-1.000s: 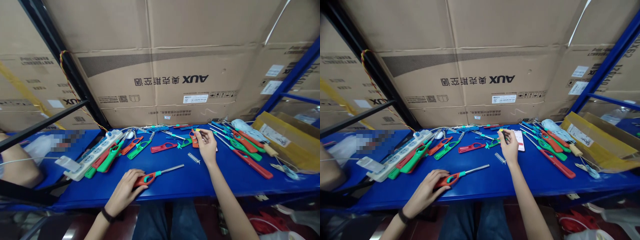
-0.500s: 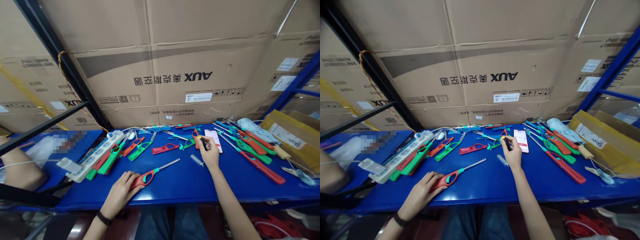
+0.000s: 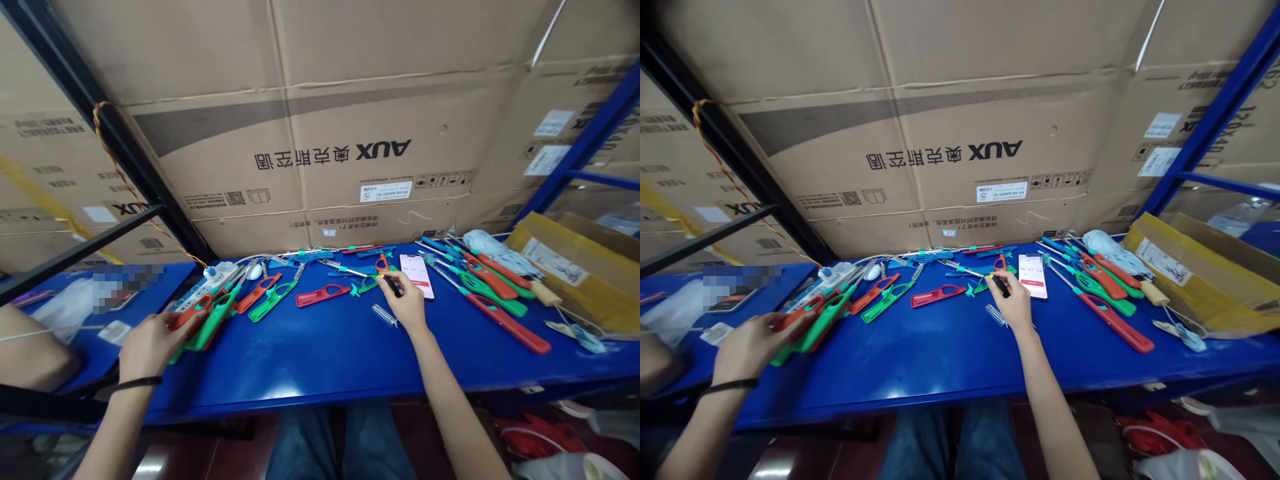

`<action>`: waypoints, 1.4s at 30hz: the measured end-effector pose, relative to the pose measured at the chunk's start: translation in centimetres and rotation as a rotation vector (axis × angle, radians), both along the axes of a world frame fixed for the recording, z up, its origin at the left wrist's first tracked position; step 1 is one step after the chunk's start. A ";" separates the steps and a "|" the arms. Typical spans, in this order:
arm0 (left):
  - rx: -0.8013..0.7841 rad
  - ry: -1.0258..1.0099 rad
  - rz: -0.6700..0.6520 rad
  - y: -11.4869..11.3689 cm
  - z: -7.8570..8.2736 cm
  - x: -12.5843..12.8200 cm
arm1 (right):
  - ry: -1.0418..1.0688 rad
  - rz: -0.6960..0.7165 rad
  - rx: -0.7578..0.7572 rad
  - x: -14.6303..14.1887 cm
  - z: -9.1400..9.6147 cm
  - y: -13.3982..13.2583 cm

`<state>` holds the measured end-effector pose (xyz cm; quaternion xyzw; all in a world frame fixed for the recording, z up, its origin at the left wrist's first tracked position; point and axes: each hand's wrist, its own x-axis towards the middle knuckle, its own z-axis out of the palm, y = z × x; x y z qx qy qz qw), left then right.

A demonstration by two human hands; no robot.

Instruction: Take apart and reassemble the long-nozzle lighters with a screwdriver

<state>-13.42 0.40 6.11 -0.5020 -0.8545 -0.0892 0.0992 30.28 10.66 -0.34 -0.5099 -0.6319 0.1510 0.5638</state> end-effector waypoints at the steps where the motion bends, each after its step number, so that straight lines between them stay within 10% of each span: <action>1: 0.000 -0.007 -0.009 0.3 -0.2 -0.3 | -0.018 0.011 -0.010 0.0 -0.1 0.0; 10: 0.287 0.232 -0.149 1.9 -2.0 4.0 | -0.312 0.123 -0.246 0.6 -0.6 0.2; 16: 0.181 0.115 -0.476 3.8 -4.7 8.6 | -0.417 0.130 -0.363 0.9 -0.5 0.1; 25: 0.211 0.175 -0.526 4.4 -6.7 9.2 | -0.482 0.087 -0.316 1.1 -1.0 0.2; 35: 0.409 -0.016 -0.643 -0.9 -6.6 9.7 | -0.555 0.104 -0.195 0.4 -1.3 0.6; 42: 0.182 -0.311 -0.982 -3.8 -7.9 12.8 | -0.667 0.107 -0.192 -0.9 -1.7 1.5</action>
